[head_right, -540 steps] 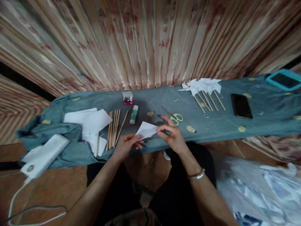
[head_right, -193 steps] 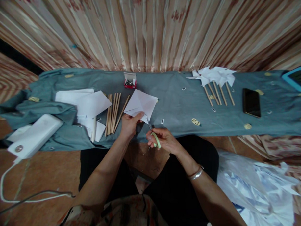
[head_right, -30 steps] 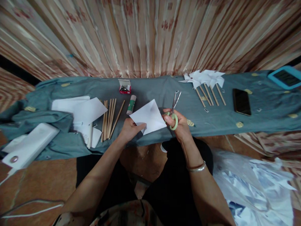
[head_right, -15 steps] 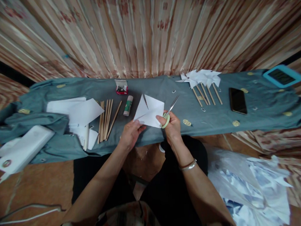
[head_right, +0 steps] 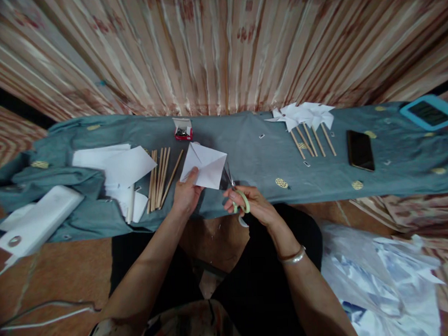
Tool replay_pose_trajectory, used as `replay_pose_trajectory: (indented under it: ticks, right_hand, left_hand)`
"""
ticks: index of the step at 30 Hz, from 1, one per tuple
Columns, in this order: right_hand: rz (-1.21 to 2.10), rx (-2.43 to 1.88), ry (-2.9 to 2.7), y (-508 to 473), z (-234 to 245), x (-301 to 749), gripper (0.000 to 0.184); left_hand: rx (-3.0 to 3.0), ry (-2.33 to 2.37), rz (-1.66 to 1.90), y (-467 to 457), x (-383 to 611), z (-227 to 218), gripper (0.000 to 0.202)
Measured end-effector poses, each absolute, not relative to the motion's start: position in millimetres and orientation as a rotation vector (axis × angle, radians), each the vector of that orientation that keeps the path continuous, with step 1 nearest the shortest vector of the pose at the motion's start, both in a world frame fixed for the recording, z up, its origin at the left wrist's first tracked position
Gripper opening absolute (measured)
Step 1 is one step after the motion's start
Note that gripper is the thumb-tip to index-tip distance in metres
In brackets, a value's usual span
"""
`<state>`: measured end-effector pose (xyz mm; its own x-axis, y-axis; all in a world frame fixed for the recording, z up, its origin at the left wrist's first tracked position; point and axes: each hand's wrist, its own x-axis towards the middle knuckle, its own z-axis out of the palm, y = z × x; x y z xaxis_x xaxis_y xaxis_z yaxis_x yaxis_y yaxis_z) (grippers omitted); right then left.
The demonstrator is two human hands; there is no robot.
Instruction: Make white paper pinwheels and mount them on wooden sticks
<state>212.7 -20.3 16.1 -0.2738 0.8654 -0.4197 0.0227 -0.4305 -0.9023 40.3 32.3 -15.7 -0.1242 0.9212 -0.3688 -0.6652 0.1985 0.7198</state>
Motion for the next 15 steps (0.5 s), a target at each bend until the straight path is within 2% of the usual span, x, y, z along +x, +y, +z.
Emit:
replay_pose_trajectory:
  ticks: [4,15]
  right_hand:
    - [1.985,-1.307,-1.263,-33.1,23.3,223.5,0.056]
    - [1.991,-1.351,-1.327,-31.1,16.9,214.2,0.054]
  left_hand:
    - [0.370,0.963,1.417,31.0,42.1,-19.7,0.039]
    - [0.387,0.977,1.417,30.6,46.2,-22.9,0.046]
